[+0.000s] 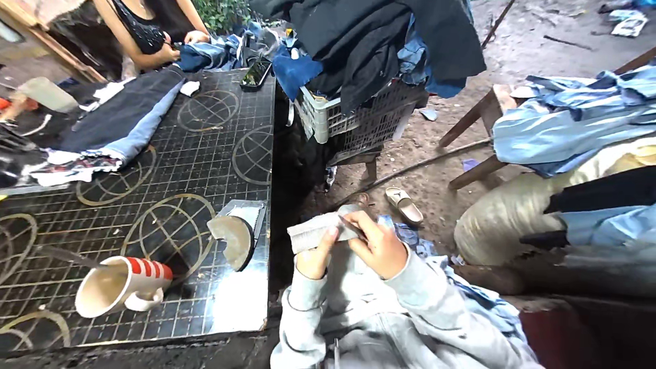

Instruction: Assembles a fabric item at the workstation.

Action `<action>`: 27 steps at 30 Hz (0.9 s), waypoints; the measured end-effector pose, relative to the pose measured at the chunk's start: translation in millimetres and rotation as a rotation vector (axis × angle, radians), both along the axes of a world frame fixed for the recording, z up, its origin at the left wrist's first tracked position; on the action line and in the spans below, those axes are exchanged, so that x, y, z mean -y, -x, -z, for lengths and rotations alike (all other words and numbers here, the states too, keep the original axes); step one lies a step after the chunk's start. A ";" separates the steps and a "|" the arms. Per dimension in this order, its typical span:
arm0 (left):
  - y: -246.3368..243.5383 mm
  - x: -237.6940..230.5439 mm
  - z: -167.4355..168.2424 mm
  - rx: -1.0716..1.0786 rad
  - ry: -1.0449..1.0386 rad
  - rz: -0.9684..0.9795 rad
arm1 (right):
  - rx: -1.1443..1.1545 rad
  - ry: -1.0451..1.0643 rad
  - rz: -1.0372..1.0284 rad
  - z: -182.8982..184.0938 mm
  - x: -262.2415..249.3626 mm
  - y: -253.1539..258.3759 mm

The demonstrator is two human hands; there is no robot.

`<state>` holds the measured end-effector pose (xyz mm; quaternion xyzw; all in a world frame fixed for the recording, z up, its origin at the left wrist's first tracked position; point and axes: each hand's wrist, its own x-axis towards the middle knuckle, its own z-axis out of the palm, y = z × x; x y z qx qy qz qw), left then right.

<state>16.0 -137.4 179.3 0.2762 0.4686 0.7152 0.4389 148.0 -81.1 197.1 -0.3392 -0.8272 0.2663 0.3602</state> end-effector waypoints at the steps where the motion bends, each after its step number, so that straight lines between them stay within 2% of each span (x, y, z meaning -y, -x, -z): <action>1: 2.1 -2.0 -0.9 0.032 0.047 -0.045 | -0.001 0.043 -0.030 3.3 1.4 2.2; 4: 17.7 2.8 5.6 0.039 0.080 -0.081 | -0.093 0.302 -0.164 14.1 2.5 1.3; 6: 26.8 8.3 12.1 0.055 0.043 -0.088 | -0.146 0.379 -0.184 20.0 3.4 -1.6; 9: 33.8 14.2 26.0 0.052 -0.098 0.000 | -0.110 0.360 -0.171 26.0 8.3 -2.9; 12: 36.2 17.7 28.2 0.016 -0.123 0.092 | -0.008 0.237 -0.199 24.0 15.2 0.4; 16: 41.3 19.5 27.2 -0.033 -0.093 0.163 | 0.089 0.101 -0.228 25.8 15.8 4.8; 19: 44.1 17.4 25.9 -0.067 -0.025 0.184 | 0.050 0.000 -0.155 32.1 10.3 8.3; 23: 42.3 11.0 25.5 -0.161 0.063 0.117 | -0.062 0.067 -0.058 33.6 -3.1 1.5; 27: 39.8 10.2 27.4 -0.116 0.099 0.075 | -0.162 0.151 -0.124 31.1 -2.5 -6.7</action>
